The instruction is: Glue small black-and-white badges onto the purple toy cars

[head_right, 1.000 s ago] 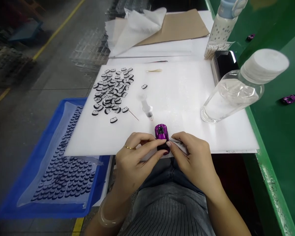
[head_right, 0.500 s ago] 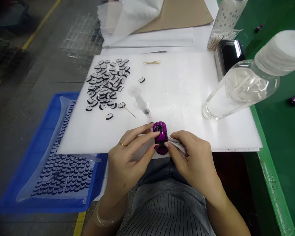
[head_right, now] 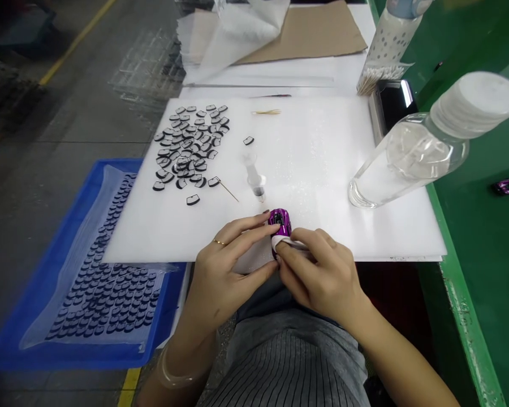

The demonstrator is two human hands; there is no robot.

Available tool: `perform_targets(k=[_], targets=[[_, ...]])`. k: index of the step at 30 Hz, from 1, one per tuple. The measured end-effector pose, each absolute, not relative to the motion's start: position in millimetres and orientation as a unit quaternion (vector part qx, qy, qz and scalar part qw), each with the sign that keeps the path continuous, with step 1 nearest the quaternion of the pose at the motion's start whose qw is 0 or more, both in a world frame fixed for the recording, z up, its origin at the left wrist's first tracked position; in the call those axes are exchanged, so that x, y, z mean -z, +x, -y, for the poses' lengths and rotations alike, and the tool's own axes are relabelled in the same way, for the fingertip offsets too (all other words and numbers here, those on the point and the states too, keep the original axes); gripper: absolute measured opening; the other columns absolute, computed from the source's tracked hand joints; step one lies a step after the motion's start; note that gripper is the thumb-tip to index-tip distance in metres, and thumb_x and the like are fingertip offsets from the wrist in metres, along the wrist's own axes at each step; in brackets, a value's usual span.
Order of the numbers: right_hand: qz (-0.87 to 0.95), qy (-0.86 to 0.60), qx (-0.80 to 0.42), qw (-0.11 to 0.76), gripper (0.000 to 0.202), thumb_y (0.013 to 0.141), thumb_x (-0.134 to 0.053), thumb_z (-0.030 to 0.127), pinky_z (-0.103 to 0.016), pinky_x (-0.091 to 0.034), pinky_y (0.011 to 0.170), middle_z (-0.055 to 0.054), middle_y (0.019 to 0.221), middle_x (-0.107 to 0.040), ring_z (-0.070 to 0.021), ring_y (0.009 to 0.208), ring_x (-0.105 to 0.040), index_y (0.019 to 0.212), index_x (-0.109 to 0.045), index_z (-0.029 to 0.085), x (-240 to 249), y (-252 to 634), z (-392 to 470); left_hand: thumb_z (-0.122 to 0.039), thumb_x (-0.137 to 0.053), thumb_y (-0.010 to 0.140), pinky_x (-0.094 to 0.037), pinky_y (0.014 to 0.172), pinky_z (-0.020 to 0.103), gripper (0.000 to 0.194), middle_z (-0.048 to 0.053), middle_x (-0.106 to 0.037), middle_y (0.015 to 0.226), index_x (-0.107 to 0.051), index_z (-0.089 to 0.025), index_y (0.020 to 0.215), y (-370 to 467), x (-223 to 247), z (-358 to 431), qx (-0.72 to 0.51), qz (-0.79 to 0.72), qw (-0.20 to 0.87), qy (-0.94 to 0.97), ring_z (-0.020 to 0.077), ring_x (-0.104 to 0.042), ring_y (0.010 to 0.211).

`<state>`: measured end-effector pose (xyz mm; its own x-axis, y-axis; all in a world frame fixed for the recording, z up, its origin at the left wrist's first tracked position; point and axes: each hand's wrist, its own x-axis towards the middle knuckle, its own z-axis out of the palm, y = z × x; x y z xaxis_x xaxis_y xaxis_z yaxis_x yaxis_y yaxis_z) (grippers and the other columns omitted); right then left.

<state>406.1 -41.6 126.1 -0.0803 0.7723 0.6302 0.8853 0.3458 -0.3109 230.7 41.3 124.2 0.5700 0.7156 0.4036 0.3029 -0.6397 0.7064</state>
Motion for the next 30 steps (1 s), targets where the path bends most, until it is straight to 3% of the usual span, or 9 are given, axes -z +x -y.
perform_targets(k=[4,8,12,16,19,22,26,28,30], targets=[[0.714,-0.610,0.116,0.323,0.009,0.092,-0.070,0.012,-0.024,-0.052,0.055,-0.005,0.085,-0.070,-0.0122,0.063,-0.064,0.099,-0.071,0.017,-138.1,429.9,31.0,-0.016,-0.082,0.083,-0.059,0.106,0.041,0.044,0.011,-0.071,0.129,-0.070,-0.017,0.126,234.5,-119.3,-38.7,-0.356,-0.306,0.293,0.833,0.0258,-0.069,0.121],[0.691,-0.635,0.212,0.273,0.019,0.094,-0.062,0.011,-0.037,-0.057,0.072,-0.012,0.097,-0.075,-0.0251,0.085,-0.070,0.110,-0.071,0.016,-149.2,439.9,11.6,-0.019,-0.084,0.082,-0.060,0.105,0.043,0.047,0.010,-0.071,0.129,-0.068,-0.020,0.126,235.3,-116.1,-37.3,-0.359,-0.325,0.274,0.831,0.0273,-0.068,0.121],[0.658,-0.682,0.143,0.285,0.033,0.098,-0.060,0.034,-0.036,-0.054,0.059,-0.012,0.080,-0.071,-0.0245,0.070,-0.067,0.115,-0.066,0.006,-146.1,397.0,9.8,-0.021,-0.081,0.083,-0.061,0.102,0.042,0.064,0.012,-0.067,0.134,-0.054,-0.018,0.141,234.8,-116.7,-37.5,-0.325,-0.343,0.259,0.843,0.0290,-0.068,0.121],[0.621,-0.721,0.080,0.299,0.041,0.095,-0.059,0.029,-0.035,-0.058,0.064,-0.010,0.088,-0.074,-0.0236,0.075,-0.070,0.129,-0.060,0.007,-140.8,383.7,28.7,-0.024,-0.074,0.088,-0.059,0.101,0.044,0.060,0.013,-0.068,0.133,-0.050,-0.018,0.142,233.5,-114.7,-36.9,-0.299,-0.329,0.194,0.875,0.0311,-0.066,0.120],[0.493,-0.807,0.059,0.319,0.042,0.091,-0.067,0.035,-0.033,-0.060,0.068,-0.007,0.100,-0.076,-0.0208,0.076,-0.072,0.130,-0.063,0.020,-133.0,430.5,77.3,-0.035,-0.070,0.093,-0.059,0.092,0.045,0.051,0.013,-0.072,0.124,-0.054,-0.019,0.139,233.4,-110.9,-38.4,-0.305,-0.312,0.145,0.888,0.0337,-0.066,0.111],[0.287,-0.926,0.141,0.203,0.048,0.086,-0.070,0.048,-0.043,-0.060,0.069,-0.005,0.090,-0.076,-0.0268,0.072,-0.072,0.127,-0.065,0.023,-120.3,498.8,152.3,-0.034,-0.069,0.093,-0.057,0.086,0.046,0.038,0.014,-0.074,0.121,-0.063,-0.018,0.127,235.5,-108.5,-41.8,-0.311,-0.270,0.113,0.904,0.0353,-0.066,0.105],[0.250,-0.943,0.166,0.146,0.026,0.082,-0.076,0.047,-0.044,-0.051,0.059,-0.008,0.064,-0.063,-0.0290,0.059,-0.060,0.087,-0.071,0.022,-108.8,585.5,207.8,-0.028,-0.068,0.093,-0.053,0.081,0.047,0.032,0.014,-0.075,0.119,-0.066,-0.017,0.123,238.4,-108.7,-44.0,-0.318,-0.239,0.094,0.913,0.0363,-0.067,0.101],[0.280,-0.932,0.167,0.159,0.029,0.089,-0.071,0.051,-0.039,-0.053,0.063,-0.008,0.071,-0.063,-0.0244,0.066,-0.062,0.084,-0.069,0.023,-107.5,626.5,194.8,-0.026,-0.068,0.093,-0.053,0.081,0.047,0.033,0.014,-0.076,0.119,-0.066,-0.017,0.125,238.6,-109.0,-43.5,-0.321,-0.237,0.086,0.913,0.0366,-0.069,0.101],[0.340,-0.910,0.150,0.183,0.030,0.103,-0.057,0.047,-0.032,-0.058,0.076,-0.006,0.095,-0.068,-0.0163,0.082,-0.065,0.105,-0.068,0.019,-108.4,664.4,162.9,-0.025,-0.068,0.093,-0.053,0.083,0.047,0.033,0.015,-0.076,0.121,-0.066,-0.016,0.125,238.0,-108.9,-42.4,-0.319,-0.237,0.078,0.914,0.0374,-0.070,0.106]])
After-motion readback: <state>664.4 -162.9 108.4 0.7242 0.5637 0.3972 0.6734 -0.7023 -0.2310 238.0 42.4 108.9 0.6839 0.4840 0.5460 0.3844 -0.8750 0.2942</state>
